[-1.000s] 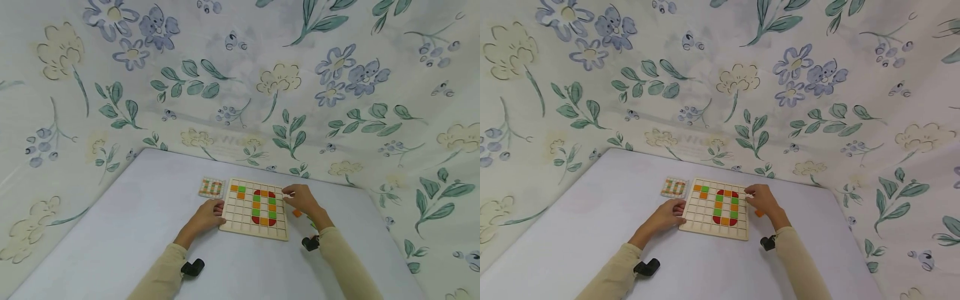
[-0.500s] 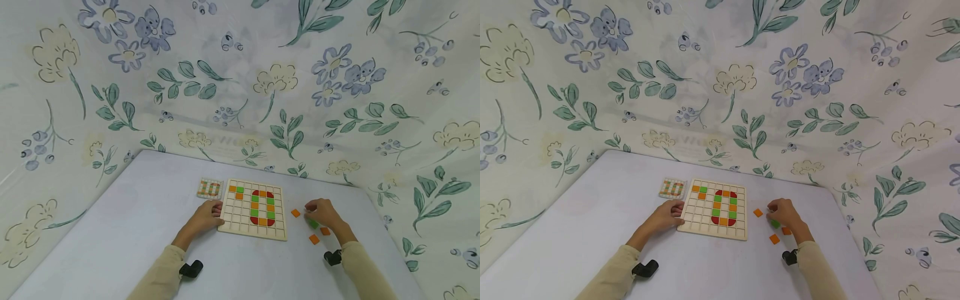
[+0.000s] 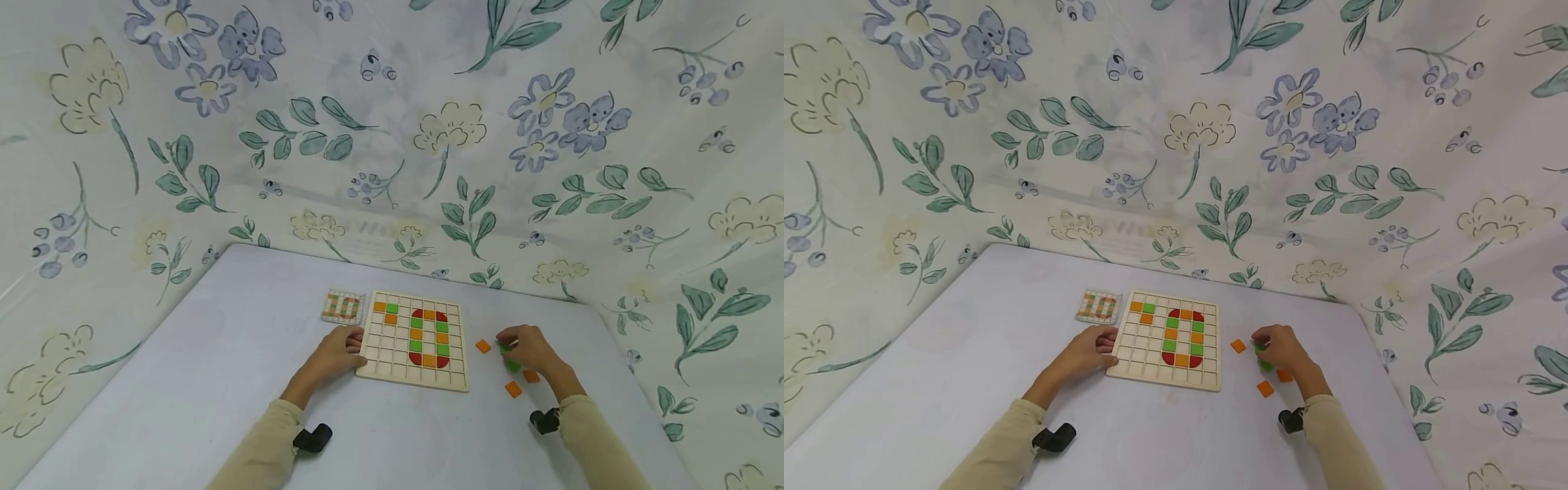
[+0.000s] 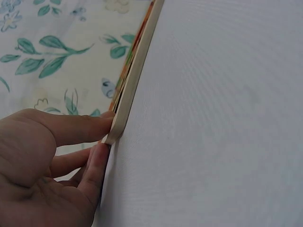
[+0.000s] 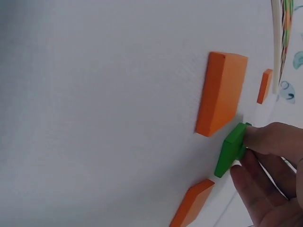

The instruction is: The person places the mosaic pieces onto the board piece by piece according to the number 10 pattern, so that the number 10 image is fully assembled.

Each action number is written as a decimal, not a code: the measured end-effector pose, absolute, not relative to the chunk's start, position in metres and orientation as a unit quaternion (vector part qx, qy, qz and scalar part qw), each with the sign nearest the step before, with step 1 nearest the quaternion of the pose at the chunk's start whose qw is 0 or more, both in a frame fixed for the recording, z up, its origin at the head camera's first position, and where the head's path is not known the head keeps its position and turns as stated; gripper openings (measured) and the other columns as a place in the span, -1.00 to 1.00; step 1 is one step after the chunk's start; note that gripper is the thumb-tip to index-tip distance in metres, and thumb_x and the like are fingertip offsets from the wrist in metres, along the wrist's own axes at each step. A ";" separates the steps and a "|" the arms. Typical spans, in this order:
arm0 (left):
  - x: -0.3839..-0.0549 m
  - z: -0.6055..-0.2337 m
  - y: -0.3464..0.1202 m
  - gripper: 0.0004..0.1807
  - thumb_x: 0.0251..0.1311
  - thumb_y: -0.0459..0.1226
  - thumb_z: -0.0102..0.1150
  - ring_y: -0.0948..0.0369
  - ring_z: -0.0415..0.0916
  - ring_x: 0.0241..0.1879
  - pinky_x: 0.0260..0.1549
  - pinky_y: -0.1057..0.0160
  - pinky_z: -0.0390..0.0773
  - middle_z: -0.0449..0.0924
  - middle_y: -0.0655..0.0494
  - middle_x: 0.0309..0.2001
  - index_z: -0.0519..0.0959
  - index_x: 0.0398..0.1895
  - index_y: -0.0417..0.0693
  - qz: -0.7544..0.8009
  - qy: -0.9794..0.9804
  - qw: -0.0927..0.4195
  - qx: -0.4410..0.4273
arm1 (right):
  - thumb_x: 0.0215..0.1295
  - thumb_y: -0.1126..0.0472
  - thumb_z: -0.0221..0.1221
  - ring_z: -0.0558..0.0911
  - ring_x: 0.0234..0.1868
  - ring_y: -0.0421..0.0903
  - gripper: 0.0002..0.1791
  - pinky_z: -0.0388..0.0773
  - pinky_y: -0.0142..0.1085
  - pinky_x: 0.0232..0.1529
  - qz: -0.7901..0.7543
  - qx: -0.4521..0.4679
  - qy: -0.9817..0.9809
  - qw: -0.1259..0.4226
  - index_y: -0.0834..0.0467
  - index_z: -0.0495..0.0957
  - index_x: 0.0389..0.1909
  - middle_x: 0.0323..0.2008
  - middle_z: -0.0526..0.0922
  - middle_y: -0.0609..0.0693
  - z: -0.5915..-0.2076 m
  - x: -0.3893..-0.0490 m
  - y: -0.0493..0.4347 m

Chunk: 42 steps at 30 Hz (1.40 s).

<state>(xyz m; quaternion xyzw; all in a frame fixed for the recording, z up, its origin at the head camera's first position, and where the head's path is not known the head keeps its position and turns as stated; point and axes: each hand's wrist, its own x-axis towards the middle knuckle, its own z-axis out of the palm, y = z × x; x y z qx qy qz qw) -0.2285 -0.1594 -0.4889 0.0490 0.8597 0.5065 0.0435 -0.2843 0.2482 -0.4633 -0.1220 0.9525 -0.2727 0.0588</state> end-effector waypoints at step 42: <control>-0.227 -0.487 -0.160 -0.34 -0.07 -0.51 0.42 0.11 0.51 -0.09 -0.03 0.26 0.61 0.44 -0.07 -0.08 0.42 0.19 -0.43 0.499 0.864 0.048 0.048 | 0.18 0.31 0.33 0.64 -0.13 -0.11 -0.69 0.64 -0.28 -0.01 -0.290 -0.299 0.907 0.055 0.25 0.68 -0.03 -0.13 0.71 0.01 -0.458 -0.302 0.044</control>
